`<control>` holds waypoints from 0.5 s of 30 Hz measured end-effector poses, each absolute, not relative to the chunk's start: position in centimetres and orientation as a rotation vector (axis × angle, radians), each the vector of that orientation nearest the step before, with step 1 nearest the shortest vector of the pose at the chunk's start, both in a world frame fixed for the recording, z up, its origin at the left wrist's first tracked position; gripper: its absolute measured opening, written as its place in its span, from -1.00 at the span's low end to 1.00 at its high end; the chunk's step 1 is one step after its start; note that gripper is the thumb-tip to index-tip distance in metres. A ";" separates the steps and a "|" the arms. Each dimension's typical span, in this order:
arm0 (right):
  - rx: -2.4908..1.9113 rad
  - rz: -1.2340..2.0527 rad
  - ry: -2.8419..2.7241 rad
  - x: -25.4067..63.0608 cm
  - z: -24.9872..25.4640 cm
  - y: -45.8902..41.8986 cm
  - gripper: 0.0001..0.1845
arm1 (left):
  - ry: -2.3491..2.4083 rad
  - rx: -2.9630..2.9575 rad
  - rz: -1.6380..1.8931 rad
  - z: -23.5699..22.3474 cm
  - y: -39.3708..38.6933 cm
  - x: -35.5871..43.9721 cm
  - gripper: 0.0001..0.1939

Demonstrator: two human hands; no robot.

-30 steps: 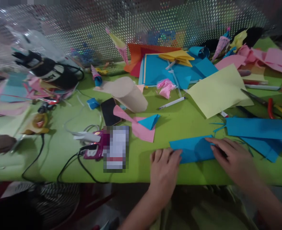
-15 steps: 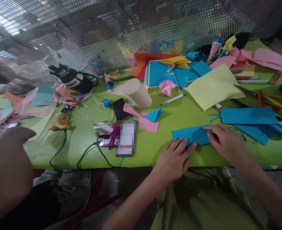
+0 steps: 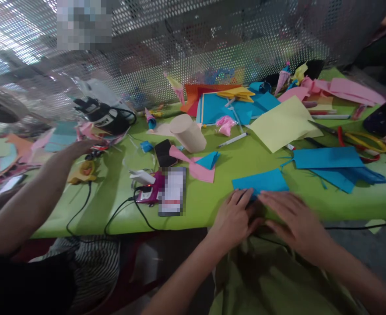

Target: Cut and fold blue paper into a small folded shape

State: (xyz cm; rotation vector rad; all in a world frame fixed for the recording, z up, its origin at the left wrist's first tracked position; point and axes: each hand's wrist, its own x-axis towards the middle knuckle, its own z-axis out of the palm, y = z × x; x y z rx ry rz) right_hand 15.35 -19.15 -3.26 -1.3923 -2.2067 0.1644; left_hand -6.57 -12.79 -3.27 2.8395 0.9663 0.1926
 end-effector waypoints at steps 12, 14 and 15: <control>-1.607 0.078 -2.291 17.8 -5.4 -21.2 -0.27 | 0.958 2.819 0.198 -3.1 -12.7 -7.0 -0.39; -1.640 0.067 -2.271 18.6 -5.4 -21.3 -0.29 | 0.958 2.830 0.188 -3.1 -12.8 -7.4 -0.41; -1.648 0.063 -2.265 18.9 -5.5 -21.4 -0.30 | 0.954 2.837 0.183 -3.1 -12.8 -7.6 -0.42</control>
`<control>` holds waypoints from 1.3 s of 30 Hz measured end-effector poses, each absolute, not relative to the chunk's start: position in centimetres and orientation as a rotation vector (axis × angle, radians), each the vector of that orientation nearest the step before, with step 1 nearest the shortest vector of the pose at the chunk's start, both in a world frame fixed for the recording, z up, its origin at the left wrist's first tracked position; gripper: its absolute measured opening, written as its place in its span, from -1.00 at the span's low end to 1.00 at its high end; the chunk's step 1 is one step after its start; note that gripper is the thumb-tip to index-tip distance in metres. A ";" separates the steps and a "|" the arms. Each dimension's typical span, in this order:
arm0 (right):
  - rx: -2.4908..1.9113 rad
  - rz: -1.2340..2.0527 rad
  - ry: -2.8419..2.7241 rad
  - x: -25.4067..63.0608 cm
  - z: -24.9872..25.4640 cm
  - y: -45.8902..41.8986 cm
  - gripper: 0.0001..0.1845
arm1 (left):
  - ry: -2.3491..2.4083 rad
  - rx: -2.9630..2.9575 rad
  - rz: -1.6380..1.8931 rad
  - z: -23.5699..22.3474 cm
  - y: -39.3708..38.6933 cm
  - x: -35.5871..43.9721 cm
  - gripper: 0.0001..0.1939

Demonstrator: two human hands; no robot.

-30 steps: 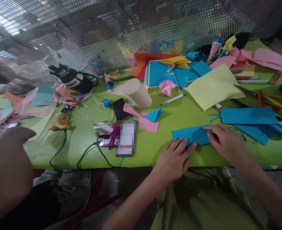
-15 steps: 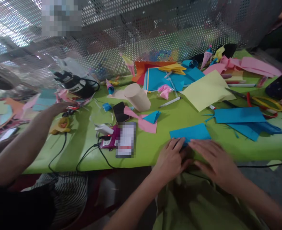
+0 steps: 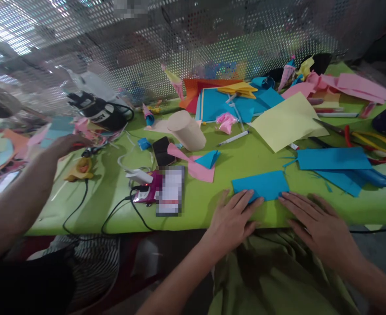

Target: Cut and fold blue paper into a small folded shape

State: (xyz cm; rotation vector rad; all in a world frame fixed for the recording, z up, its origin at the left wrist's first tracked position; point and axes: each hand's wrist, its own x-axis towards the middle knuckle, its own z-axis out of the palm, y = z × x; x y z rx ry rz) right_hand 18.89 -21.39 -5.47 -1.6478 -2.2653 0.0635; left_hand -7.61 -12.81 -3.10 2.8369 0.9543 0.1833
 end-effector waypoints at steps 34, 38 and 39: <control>-1.542 0.030 -2.213 19.8 -6.2 -20.9 -0.27 | 1.297 2.600 0.331 -1.0 -8.5 -6.3 -0.28; -1.549 -0.004 -2.132 18.9 -4.4 -19.4 -0.21 | 1.325 2.581 0.443 -0.6 -9.3 -6.6 -0.40; -1.540 -0.014 -2.114 18.4 -3.7 -19.0 -0.20 | 1.309 2.590 0.471 -0.5 -9.7 -6.6 -0.43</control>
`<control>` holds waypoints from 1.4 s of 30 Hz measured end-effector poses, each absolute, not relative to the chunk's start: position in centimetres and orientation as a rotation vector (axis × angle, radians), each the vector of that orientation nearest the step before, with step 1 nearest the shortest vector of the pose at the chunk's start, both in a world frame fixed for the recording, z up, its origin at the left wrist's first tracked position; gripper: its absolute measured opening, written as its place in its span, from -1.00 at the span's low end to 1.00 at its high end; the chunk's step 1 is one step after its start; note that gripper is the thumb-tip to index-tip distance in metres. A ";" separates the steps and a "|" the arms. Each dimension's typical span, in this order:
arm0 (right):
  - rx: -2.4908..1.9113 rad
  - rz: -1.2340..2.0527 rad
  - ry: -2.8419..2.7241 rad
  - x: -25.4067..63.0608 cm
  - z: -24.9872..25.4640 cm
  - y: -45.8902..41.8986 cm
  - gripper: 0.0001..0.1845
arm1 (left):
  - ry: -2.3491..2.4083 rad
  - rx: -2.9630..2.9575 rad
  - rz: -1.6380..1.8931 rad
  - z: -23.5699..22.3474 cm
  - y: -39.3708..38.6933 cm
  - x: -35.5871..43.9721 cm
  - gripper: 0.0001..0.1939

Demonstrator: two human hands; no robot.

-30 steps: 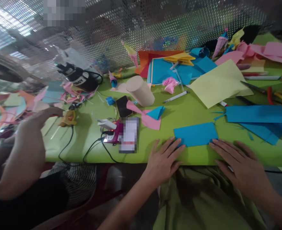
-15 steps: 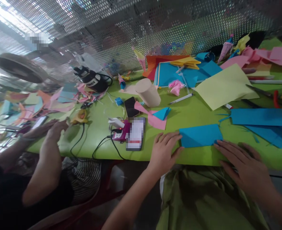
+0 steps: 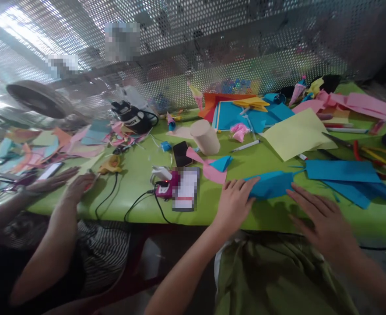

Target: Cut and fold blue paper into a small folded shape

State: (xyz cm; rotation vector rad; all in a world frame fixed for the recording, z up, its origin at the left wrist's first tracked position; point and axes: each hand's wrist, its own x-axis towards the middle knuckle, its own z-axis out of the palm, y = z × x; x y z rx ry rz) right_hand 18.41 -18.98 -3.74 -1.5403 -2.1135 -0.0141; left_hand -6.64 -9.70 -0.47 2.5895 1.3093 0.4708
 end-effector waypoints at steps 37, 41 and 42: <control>-1.549 0.507 -2.040 22.1 -3.9 -17.3 -0.83 | 1.073 2.272 0.681 -2.5 -11.8 -9.1 -0.88; -1.753 0.381 -1.890 20.9 -3.6 -16.4 -0.58 | 1.371 2.215 0.737 -2.8 -11.8 -7.9 -0.79; -1.776 0.346 -1.864 20.7 -3.6 -16.2 -0.52 | 1.425 2.210 0.740 -2.8 -11.8 -7.6 -0.78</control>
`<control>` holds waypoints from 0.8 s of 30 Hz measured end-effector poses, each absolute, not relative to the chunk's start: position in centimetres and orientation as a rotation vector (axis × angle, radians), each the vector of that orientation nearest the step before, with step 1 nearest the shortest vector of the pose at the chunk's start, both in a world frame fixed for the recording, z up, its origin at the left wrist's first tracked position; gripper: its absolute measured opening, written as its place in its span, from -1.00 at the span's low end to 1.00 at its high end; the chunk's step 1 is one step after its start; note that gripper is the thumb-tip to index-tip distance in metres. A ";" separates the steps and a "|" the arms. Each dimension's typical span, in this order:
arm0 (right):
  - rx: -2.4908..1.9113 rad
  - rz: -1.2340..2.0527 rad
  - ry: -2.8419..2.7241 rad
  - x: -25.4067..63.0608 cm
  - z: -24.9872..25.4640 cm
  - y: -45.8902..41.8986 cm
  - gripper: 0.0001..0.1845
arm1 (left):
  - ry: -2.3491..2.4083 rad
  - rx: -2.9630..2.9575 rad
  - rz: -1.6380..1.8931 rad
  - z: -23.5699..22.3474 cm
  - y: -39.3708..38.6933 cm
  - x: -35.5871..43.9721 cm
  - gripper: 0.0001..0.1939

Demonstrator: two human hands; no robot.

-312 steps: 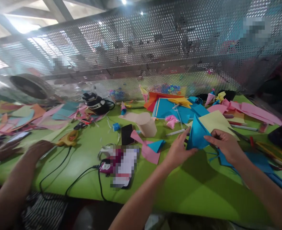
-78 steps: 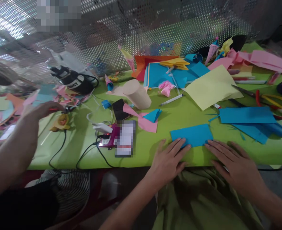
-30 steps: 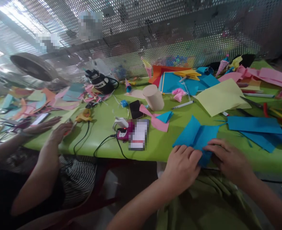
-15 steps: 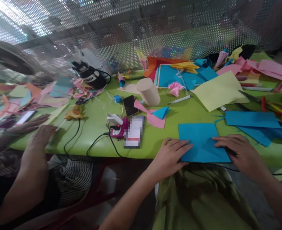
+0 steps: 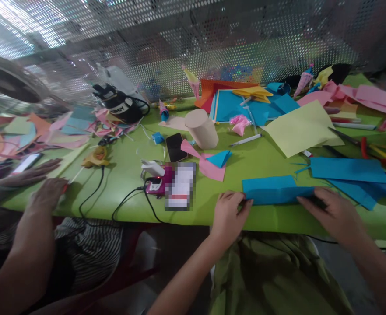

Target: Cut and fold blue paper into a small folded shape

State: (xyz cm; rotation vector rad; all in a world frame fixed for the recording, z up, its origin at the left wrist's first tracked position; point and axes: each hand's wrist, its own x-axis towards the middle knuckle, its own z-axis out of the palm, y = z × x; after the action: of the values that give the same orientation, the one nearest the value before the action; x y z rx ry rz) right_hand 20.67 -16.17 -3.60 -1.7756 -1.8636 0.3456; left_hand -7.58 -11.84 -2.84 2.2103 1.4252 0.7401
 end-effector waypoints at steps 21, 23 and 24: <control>-1.711 0.271 -2.115 20.2 -4.5 -15.4 -0.52 | 1.703 2.081 0.790 -2.8 -11.9 -5.8 -0.80; -1.727 0.270 -2.155 20.5 -4.6 -15.5 -0.55 | 1.682 2.075 0.779 -2.7 -11.7 -5.8 -0.81; -1.733 0.273 -2.158 20.6 -4.7 -15.5 -0.55 | 1.673 2.071 0.779 -2.6 -11.7 -5.8 -0.82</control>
State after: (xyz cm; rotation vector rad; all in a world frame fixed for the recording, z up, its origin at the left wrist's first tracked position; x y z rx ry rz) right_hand 20.58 -15.51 -4.71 -1.7331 -2.1584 0.2734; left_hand -5.81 -11.69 -2.63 2.0714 1.6726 0.7794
